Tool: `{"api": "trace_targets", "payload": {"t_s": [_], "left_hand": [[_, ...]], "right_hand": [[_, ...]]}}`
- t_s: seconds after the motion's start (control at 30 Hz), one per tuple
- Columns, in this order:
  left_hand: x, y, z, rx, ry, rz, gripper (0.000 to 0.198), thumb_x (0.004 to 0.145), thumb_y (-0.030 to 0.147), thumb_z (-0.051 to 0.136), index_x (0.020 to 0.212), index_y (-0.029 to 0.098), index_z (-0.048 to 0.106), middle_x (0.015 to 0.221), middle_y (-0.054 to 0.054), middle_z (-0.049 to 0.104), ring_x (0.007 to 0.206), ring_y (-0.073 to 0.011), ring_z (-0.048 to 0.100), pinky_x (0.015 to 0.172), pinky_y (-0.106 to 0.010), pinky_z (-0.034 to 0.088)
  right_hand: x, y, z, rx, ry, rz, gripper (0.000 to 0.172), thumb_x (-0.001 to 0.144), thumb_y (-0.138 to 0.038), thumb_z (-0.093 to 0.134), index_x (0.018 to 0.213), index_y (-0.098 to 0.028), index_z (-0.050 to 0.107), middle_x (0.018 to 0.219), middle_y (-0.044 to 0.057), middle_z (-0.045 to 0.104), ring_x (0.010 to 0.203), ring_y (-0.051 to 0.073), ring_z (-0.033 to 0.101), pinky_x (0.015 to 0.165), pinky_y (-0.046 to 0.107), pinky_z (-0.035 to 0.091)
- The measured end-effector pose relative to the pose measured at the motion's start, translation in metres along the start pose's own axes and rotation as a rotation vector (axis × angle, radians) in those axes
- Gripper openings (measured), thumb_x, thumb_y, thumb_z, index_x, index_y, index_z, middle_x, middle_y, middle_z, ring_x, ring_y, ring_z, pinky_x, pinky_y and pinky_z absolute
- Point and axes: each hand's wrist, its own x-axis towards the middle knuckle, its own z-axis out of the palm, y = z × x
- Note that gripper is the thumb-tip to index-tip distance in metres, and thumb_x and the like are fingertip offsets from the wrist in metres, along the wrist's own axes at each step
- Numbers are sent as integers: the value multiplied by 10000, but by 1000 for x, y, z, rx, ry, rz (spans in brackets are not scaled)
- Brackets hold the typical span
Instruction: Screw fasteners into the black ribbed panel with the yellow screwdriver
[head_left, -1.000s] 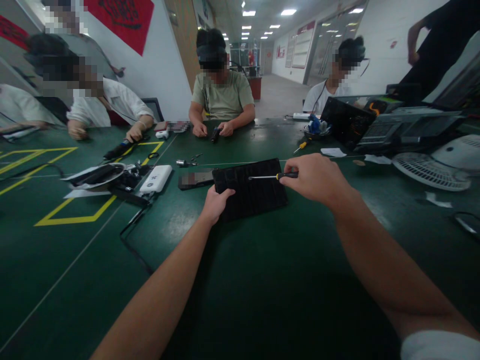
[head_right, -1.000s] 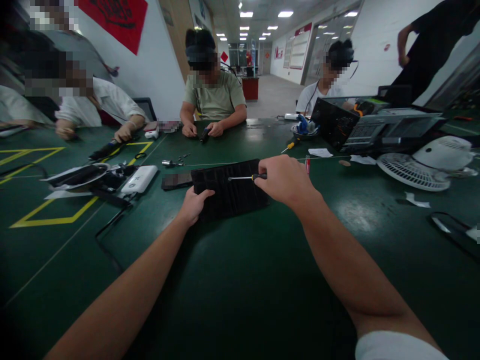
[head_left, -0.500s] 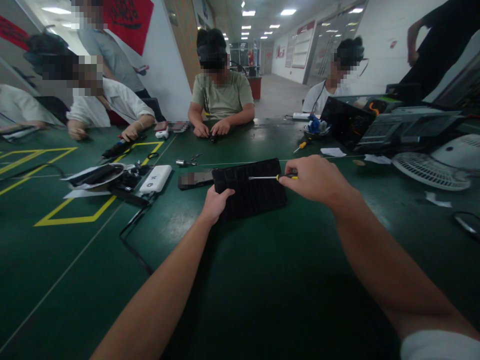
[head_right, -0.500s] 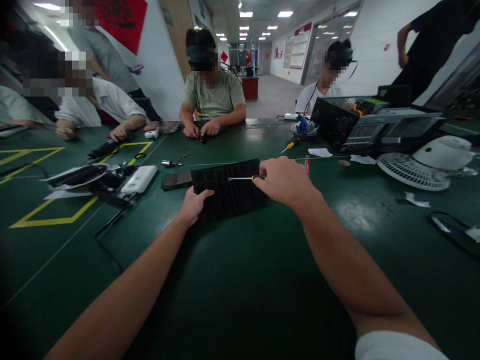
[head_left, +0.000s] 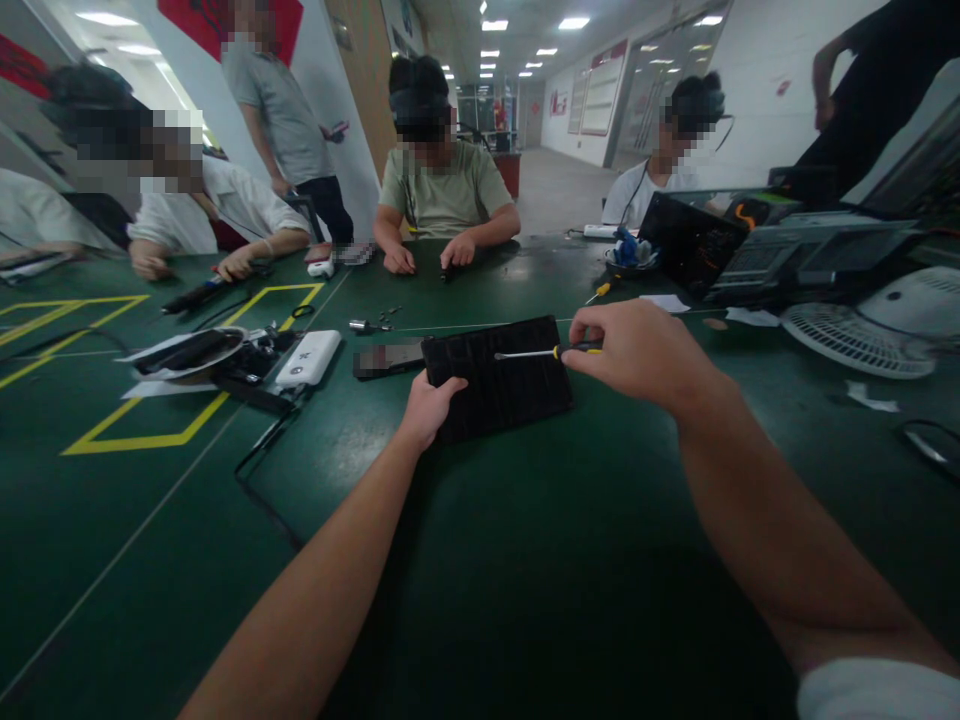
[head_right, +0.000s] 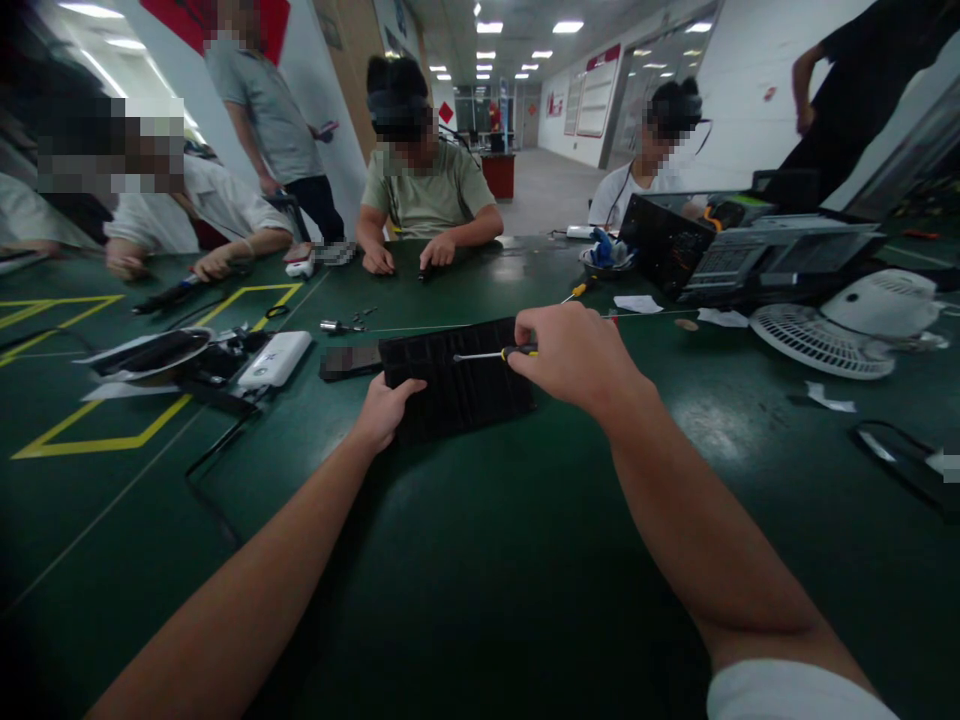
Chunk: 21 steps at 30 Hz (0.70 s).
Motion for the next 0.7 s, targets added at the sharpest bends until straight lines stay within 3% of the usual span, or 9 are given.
{"api": "trace_targets", "payload": {"t_s": [0.17, 0.7], "left_hand": [[0, 0, -1, 4, -15, -3, 380, 578, 307, 843, 917, 192, 716, 905, -55, 768, 867, -263, 726, 837, -404, 601], [0, 1, -1, -3, -21, -9, 385, 575, 309, 855, 913, 192, 711, 903, -57, 775, 890, -283, 746, 856, -426, 614]], "right_hand": [[0, 1, 0, -17, 40, 36, 203, 897, -389, 706, 980, -232, 803, 951, 92, 789, 878, 281, 689, 716, 376, 410], [1, -7, 4, -37, -48, 53, 275, 946, -445, 644, 1026, -241, 810, 974, 115, 784, 894, 310, 687, 711, 395, 426]]}}
